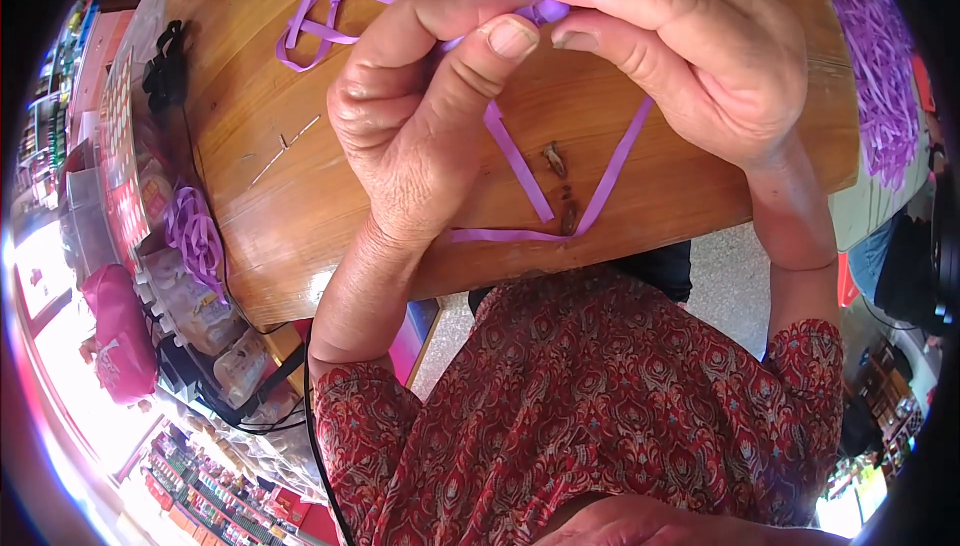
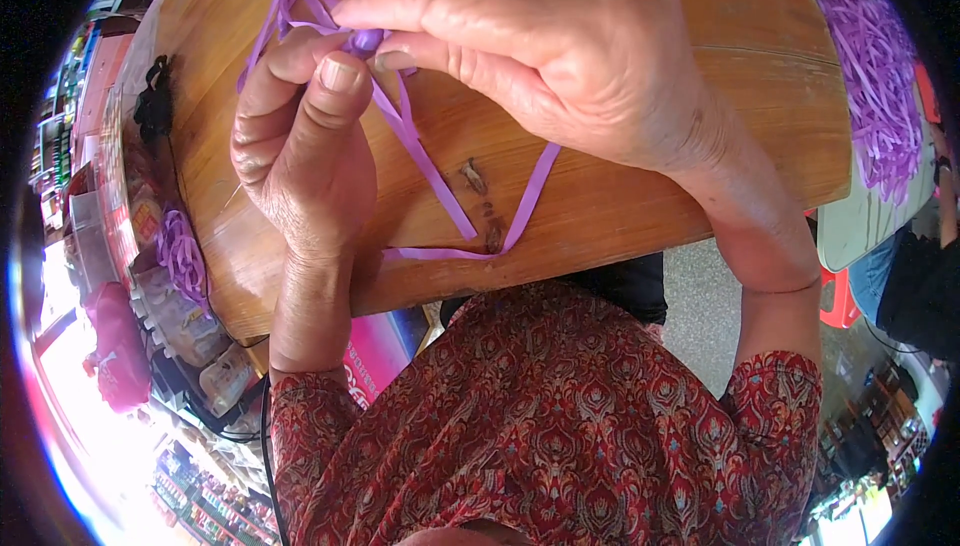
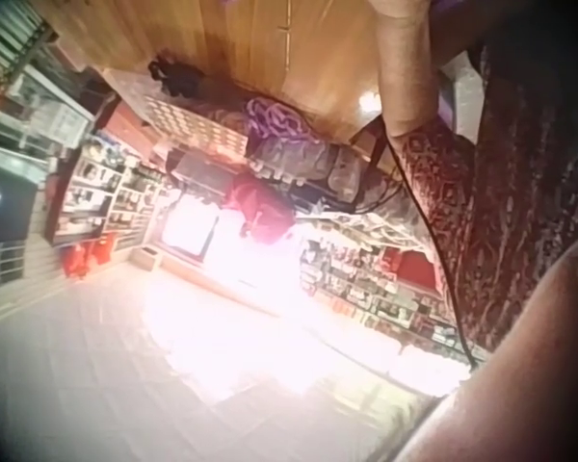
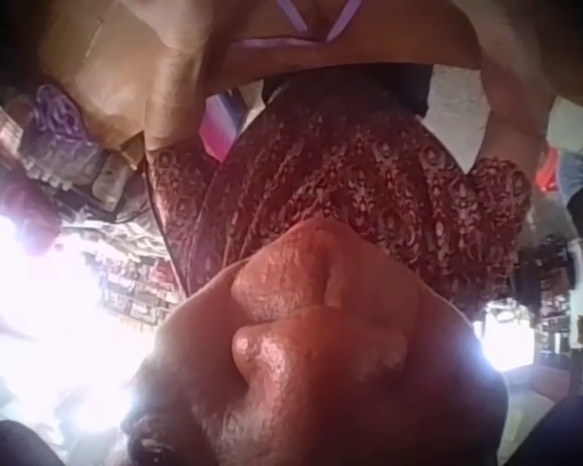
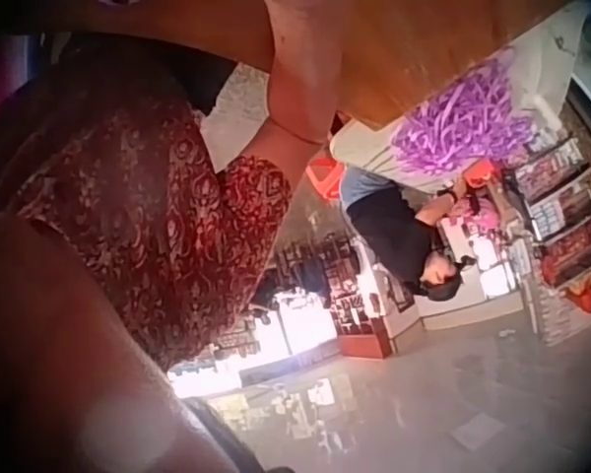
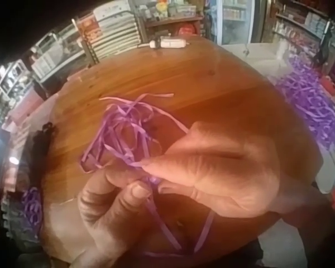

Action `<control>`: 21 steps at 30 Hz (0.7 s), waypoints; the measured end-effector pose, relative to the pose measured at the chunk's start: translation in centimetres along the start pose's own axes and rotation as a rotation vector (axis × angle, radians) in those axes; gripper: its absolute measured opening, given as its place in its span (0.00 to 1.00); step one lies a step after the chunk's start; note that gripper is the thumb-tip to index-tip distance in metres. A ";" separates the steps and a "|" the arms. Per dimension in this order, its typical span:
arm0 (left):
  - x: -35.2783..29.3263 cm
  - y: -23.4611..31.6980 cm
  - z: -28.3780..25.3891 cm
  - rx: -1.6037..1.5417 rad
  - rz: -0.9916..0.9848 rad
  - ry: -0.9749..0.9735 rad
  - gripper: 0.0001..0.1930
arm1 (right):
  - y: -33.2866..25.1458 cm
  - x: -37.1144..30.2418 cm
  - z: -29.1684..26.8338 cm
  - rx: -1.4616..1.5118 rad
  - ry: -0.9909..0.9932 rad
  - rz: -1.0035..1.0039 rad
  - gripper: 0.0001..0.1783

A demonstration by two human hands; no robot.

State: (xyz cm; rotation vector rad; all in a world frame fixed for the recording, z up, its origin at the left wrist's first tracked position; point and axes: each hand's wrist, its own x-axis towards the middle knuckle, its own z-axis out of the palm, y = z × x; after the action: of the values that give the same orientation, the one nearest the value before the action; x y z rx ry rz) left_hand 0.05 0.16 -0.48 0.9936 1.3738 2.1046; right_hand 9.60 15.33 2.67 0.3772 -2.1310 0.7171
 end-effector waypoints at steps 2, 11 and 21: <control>0.0 0.0 -0.5 -0.024 -0.024 -0.001 0.05 | -0.4 0.6 -0.5 0.013 -0.058 0.070 0.16; 0.2 0.3 -0.1 0.015 0.024 -0.042 0.06 | -2.1 2.5 -2.8 0.008 -0.324 0.378 0.14; 0.7 0.9 -0.6 0.456 0.192 -0.133 0.07 | -2.1 2.6 -3.2 -0.023 -0.372 0.406 0.12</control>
State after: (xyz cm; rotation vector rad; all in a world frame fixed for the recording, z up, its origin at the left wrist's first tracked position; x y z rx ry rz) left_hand -0.84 -0.14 0.41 1.4665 1.7924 1.8445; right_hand 11.10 15.55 7.06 0.0625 -2.6062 0.9037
